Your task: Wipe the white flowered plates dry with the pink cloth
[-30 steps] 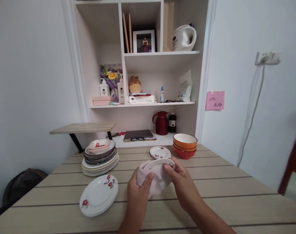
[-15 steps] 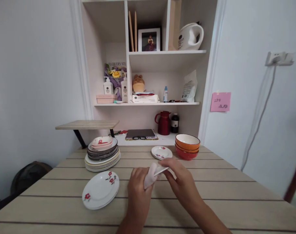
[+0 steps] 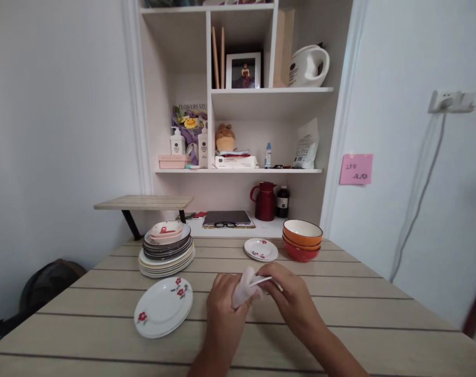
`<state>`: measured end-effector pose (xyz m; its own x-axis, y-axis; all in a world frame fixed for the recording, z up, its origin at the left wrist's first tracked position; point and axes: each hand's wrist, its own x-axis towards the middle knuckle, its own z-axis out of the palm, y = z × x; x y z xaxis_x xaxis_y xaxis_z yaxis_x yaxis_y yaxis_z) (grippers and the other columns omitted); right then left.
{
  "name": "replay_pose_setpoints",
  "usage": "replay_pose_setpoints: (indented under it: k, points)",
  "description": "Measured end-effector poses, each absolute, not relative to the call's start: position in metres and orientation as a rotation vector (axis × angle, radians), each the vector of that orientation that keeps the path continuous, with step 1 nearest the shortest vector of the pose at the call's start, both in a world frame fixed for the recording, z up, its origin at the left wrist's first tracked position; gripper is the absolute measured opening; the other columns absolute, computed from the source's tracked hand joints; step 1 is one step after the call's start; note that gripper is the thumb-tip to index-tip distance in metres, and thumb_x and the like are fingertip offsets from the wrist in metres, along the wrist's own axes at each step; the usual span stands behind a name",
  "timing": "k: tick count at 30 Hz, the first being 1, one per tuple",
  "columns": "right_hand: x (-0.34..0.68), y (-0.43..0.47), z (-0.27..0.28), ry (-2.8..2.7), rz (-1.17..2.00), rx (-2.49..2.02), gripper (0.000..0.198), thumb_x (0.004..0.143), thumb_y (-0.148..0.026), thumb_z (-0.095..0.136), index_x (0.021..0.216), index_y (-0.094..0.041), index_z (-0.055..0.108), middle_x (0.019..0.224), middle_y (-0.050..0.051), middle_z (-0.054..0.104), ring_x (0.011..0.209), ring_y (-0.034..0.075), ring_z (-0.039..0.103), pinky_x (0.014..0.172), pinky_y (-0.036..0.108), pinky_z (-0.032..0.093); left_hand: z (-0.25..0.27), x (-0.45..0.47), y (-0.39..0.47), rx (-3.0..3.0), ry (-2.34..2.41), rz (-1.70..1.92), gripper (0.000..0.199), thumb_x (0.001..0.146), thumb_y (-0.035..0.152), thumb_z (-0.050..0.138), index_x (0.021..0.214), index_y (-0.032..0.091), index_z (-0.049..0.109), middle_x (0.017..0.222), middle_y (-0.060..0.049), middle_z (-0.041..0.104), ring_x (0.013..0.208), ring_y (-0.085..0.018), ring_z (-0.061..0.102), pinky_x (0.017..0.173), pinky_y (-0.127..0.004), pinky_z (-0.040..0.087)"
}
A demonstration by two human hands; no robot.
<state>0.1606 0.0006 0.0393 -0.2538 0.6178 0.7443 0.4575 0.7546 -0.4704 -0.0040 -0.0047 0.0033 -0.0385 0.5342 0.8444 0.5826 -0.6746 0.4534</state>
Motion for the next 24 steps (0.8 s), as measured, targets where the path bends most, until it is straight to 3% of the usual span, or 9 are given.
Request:
replay_pose_setpoints:
  k: [12,17,24]
  points:
    - [0.154,0.000,0.031,-1.472,0.909,-0.833,0.019,0.085,-0.039,0.061,0.080,-0.021,0.062,0.065,-0.002,0.056,0.061,0.015,0.048,0.056,0.025,0.039,0.009,0.000,-0.007,-2.213,-1.582,-2.358,0.031,0.078,0.036,0.068,0.103,0.018,0.068,0.093,-0.007,0.073,0.084,-0.022,0.067,0.074,-0.031,0.054]
    - [0.142,-0.001,0.028,-1.225,1.113,-0.714,0.022,0.082,-0.040,0.065,0.091,-0.021,0.063,0.074,-0.001,0.061,0.062,0.014,0.049,0.055,0.023,0.039,0.014,0.001,-0.010,-2.191,-1.596,-2.554,0.031,0.079,0.040,0.066,0.102,0.018,0.068,0.098,-0.007,0.073,0.086,-0.022,0.067,0.076,-0.029,0.054]
    - [0.135,0.000,0.026,-1.040,1.294,-0.723,0.035,0.078,-0.043,0.069,0.104,-0.021,0.063,0.085,0.003,0.069,0.066,0.016,0.057,0.058,0.024,0.045,0.019,0.002,-0.012,-2.154,-1.612,-2.651,0.029,0.080,0.041,0.065,0.094,0.017,0.068,0.085,-0.005,0.073,0.088,-0.022,0.067,0.075,-0.028,0.053]
